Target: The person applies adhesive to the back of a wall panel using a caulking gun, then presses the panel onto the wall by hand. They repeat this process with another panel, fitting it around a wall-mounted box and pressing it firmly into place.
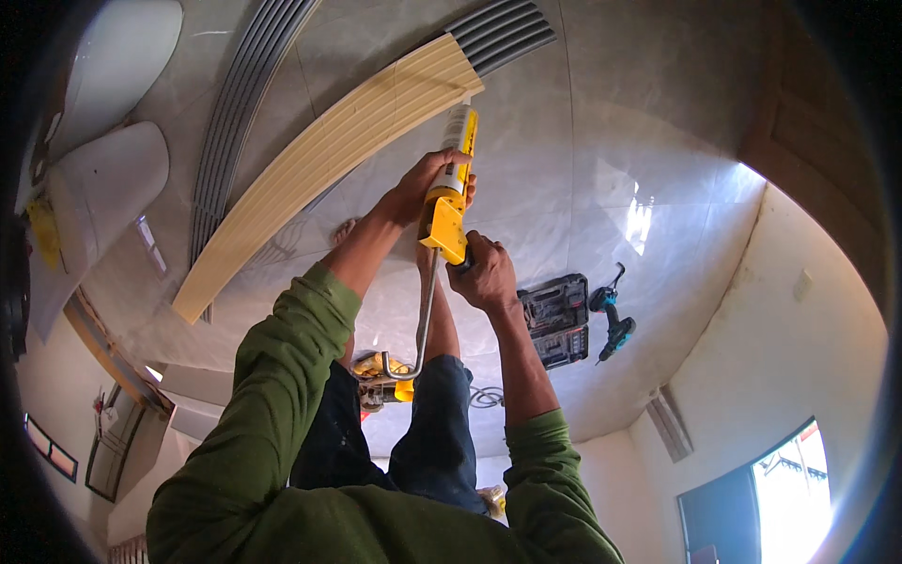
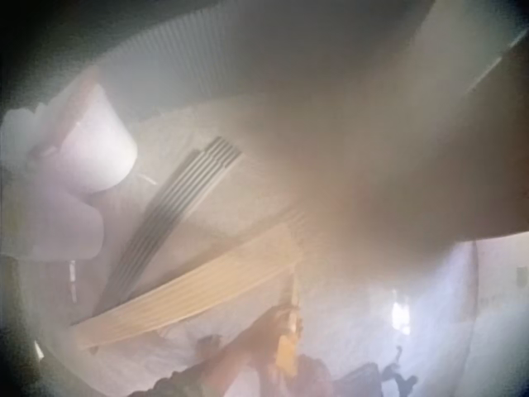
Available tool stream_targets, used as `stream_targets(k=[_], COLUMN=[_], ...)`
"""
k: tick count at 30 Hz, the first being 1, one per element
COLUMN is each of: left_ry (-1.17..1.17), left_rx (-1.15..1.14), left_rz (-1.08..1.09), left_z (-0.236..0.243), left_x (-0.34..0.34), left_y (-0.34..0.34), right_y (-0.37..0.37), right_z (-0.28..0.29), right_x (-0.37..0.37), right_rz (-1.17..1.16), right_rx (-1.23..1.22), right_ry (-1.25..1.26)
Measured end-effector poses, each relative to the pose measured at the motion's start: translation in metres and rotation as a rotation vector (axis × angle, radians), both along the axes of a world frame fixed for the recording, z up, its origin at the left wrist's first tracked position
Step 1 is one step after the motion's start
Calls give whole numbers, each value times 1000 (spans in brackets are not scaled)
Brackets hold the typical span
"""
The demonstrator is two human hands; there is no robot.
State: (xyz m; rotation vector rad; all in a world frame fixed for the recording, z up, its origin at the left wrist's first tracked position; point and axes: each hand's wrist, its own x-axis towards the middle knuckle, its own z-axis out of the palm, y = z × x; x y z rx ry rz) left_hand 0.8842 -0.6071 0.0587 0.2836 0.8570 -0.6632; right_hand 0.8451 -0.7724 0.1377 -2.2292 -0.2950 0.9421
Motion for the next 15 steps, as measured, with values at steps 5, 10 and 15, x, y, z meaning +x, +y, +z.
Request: stream_targets(k=[5,10,15], left_ry=[-5,-5,-68], left_rx=[-10,-82,-111], left_rz=[27,121,172], left_z=[-1,-17,-25], left_x=[23,38,49], left_y=[0,12,24], right_y=[-1,6,16], right_z=[-4,-15,-19], right_x=[25,46,68], right_rz=[17,69,123], right_rx=[-37,-20,5], right_ry=[9,-48,-67])
